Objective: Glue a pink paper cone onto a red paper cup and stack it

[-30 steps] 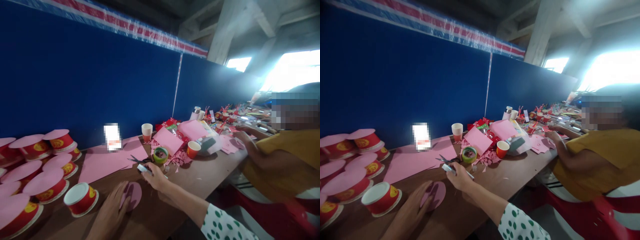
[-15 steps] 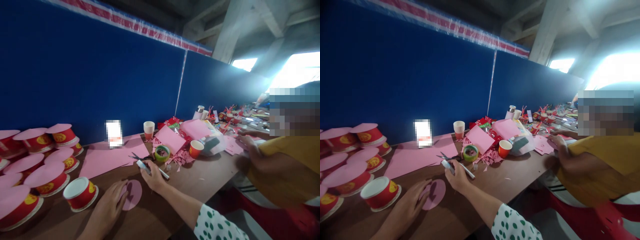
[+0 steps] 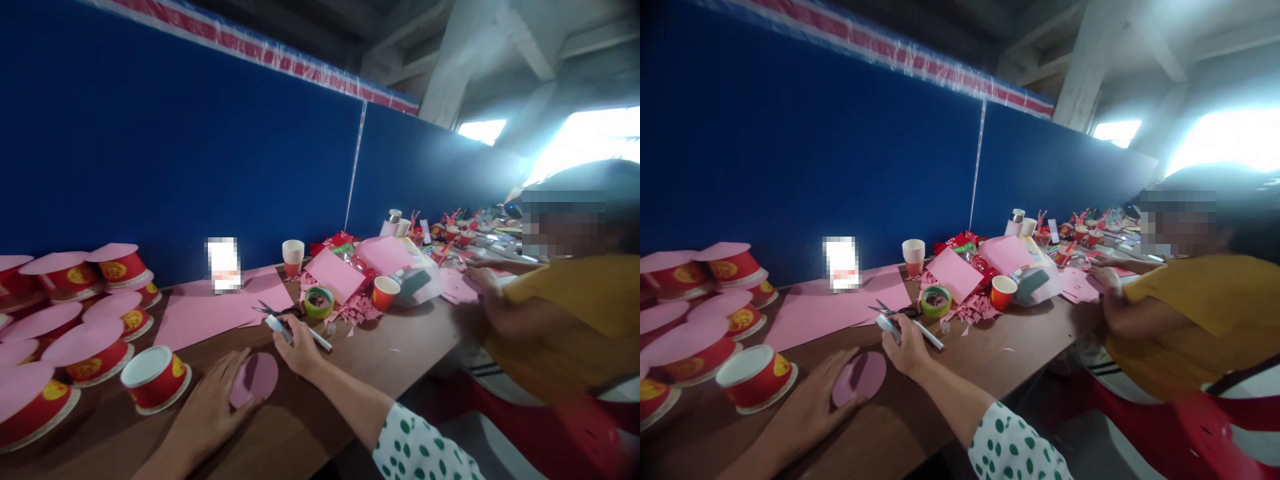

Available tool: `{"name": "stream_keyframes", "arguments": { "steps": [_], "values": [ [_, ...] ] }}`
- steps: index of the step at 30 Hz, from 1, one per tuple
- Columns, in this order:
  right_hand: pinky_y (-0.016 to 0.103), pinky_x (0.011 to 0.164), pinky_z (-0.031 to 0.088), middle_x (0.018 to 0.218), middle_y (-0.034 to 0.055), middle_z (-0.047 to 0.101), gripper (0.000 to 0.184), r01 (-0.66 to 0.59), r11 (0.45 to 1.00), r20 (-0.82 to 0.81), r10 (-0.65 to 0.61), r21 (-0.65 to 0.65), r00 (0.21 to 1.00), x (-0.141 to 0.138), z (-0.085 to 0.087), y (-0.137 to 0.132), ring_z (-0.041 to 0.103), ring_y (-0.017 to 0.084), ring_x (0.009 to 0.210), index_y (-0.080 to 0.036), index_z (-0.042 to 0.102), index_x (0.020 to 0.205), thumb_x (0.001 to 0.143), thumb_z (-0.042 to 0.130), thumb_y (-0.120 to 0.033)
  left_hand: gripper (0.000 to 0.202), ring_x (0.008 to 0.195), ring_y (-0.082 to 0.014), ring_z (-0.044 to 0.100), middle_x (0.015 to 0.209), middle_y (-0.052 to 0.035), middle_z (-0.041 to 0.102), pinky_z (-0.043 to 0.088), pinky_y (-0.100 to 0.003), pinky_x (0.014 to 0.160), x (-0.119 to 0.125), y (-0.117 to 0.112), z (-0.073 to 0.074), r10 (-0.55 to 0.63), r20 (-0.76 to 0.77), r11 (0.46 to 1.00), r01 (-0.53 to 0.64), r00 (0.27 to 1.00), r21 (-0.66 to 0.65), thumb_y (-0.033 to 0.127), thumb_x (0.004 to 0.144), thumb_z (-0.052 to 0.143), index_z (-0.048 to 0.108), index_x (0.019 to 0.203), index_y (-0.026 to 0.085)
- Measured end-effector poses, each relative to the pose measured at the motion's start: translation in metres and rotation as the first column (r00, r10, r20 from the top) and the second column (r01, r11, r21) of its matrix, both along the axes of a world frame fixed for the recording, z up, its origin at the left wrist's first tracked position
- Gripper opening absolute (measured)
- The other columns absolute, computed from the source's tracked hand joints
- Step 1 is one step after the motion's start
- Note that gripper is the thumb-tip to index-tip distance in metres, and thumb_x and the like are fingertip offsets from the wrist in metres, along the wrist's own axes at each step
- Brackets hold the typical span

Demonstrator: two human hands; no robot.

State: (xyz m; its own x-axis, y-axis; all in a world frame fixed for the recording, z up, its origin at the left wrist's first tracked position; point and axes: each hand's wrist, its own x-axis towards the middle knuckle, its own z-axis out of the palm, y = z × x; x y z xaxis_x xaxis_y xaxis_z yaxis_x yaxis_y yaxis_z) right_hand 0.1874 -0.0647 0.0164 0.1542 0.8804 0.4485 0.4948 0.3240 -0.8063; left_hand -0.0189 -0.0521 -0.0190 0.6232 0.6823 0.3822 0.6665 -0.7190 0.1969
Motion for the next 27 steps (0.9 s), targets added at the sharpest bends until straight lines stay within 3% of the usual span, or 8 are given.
{"name": "stream_keyframes", "arguments": {
  "steps": [4,9,16,27],
  "values": [
    [0.022,0.057,0.044,0.072,0.0005,0.059,0.019,0.005,1.000,0.011,-0.005,0.017,1.000,0.000,-0.004,0.000,0.051,0.012,0.056,-0.016,0.055,0.095,0.078,0.050,-0.022,0.065,0.117,-0.0271,0.050,0.129,-0.0098,0.054,0.045,-0.040,0.096,0.000,0.001,-0.002,0.017,0.013,1.000,-0.017,1.000,0.006,0.053,0.075,0.053,0.044,0.128,0.017],
    [0.026,0.067,0.046,0.085,0.0046,0.060,0.028,0.021,0.994,-0.006,-0.020,0.110,1.000,0.001,-0.010,-0.001,0.057,0.015,0.071,-0.016,0.049,0.104,0.077,0.050,-0.023,0.062,0.116,-0.0263,0.051,0.128,-0.0091,0.055,0.044,-0.039,0.097,-0.001,0.001,-0.003,0.017,0.036,1.000,-0.018,0.999,0.012,0.052,0.076,0.054,0.047,0.126,0.017],
    [0.024,0.065,0.045,0.081,0.0022,0.058,0.018,0.034,0.994,0.003,-0.034,0.106,0.999,0.002,-0.009,-0.003,0.055,0.014,0.068,-0.017,0.049,0.095,0.078,0.048,-0.024,0.059,0.119,-0.0258,0.049,0.130,-0.0093,0.052,0.043,-0.040,0.099,-0.001,0.000,-0.001,-0.003,0.035,1.000,0.003,0.999,-0.018,0.048,0.078,0.051,0.045,0.128,0.017],
    [0.021,0.059,0.043,0.079,0.0013,0.060,0.019,0.009,0.996,-0.023,-0.007,0.090,1.000,0.002,-0.004,-0.004,0.053,0.012,0.062,-0.017,0.053,0.094,0.076,0.051,-0.022,0.061,0.118,-0.0271,0.050,0.129,-0.0093,0.054,0.044,-0.040,0.097,0.000,-0.002,0.003,0.031,-0.033,0.998,-0.033,0.999,-0.054,0.054,0.077,0.052,0.049,0.126,0.018]
  ]
}}
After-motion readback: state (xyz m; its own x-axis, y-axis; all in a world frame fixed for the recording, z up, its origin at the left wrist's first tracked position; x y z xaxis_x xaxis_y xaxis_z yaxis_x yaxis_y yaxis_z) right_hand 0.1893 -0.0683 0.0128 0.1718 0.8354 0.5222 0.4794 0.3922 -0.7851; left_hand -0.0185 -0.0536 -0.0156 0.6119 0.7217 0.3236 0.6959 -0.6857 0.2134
